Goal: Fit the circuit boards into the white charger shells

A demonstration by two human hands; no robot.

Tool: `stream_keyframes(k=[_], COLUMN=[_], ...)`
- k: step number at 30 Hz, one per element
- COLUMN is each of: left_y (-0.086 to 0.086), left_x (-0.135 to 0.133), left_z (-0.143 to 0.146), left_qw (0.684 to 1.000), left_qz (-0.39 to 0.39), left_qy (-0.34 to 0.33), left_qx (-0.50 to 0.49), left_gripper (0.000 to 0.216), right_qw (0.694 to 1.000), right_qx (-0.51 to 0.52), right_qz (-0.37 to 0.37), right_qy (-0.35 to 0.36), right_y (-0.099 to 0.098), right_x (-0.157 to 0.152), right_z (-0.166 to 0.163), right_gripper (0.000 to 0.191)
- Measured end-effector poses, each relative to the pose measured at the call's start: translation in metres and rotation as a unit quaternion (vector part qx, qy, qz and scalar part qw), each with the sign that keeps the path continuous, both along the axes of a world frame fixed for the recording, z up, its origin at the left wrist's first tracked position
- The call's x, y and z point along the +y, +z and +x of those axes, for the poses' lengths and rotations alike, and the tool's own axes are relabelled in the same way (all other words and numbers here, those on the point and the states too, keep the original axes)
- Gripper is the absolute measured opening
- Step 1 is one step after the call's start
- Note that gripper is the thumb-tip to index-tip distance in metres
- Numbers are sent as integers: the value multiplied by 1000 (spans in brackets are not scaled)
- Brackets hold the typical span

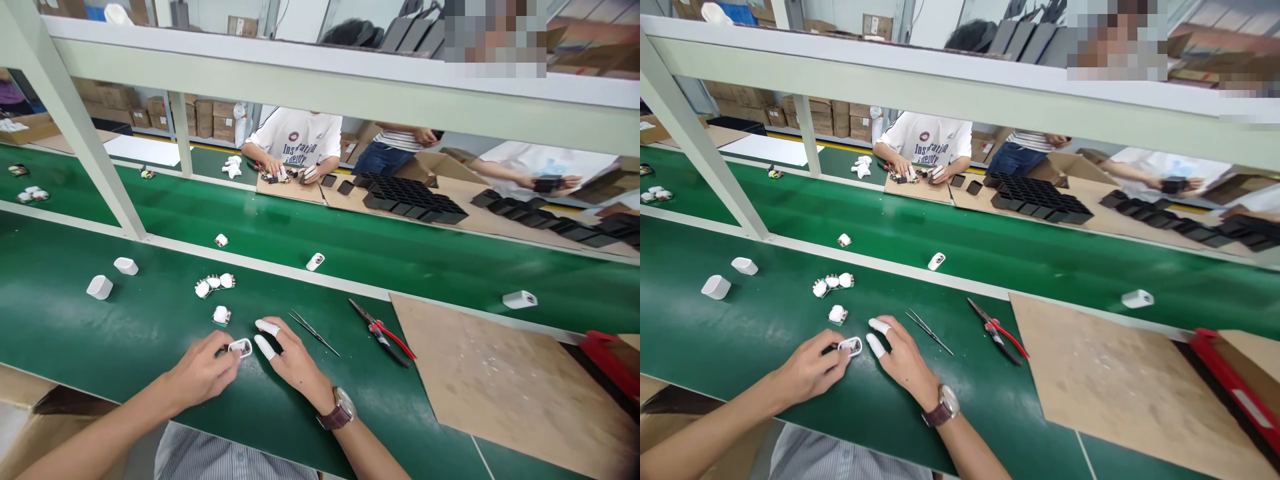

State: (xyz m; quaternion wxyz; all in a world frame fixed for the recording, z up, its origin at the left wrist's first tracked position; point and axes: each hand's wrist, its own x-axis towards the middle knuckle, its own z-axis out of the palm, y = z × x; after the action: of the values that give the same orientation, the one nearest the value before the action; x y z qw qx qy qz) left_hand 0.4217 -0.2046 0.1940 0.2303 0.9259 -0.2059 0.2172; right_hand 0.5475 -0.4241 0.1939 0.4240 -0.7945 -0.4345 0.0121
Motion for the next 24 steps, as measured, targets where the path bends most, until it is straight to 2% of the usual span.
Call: stream_keyframes(k=[2,4,7,9,11,12,14,16,19,21,24], left_y=[5,12,28,40,49,52,53,49,41,41,57], left_x=[-5,-3,24,58,98,118,152,176,197,207,225], left_z=[0,7,42,84,133,158,202,229,230,210,160], left_qw=[999,997,994,997,987,981,969,960,957,958,950], left_qz=[22,-2,-58,-42,-2,-1,-5,-7,-3,1,5], left_qy=[-11,-36,-49,12,142,184,241,273,279,276,308], left_qx=[26,61,74,64,68,65,61,66,79,77,56], left_gripper=[14,15,14,14,12,12,13,14,20,32,48], right_qw=[1000,1000,1000,1000,1000,999,998,997,996,994,991], right_qx=[-1,4,16,10,-6,-12,-13,-11,-47,-85,-107], right_qz=[-6,-12,-17,-17,-26,-34,-55,-70,-73,-60,-49], right_qy=[-1,3,10,8,5,5,7,10,-7,-33,-64], right_y=[-3,-6,-13,-17,-19,-18,-16,-11,-5,-3,-4], right_x=[0,0,1,2,3,2,1,0,6,19,51], right_z=[3,6,11,12,11,10,9,13,35,63,118], right_gripper=[29,31,33,35,36,36,37,39,43,44,43])
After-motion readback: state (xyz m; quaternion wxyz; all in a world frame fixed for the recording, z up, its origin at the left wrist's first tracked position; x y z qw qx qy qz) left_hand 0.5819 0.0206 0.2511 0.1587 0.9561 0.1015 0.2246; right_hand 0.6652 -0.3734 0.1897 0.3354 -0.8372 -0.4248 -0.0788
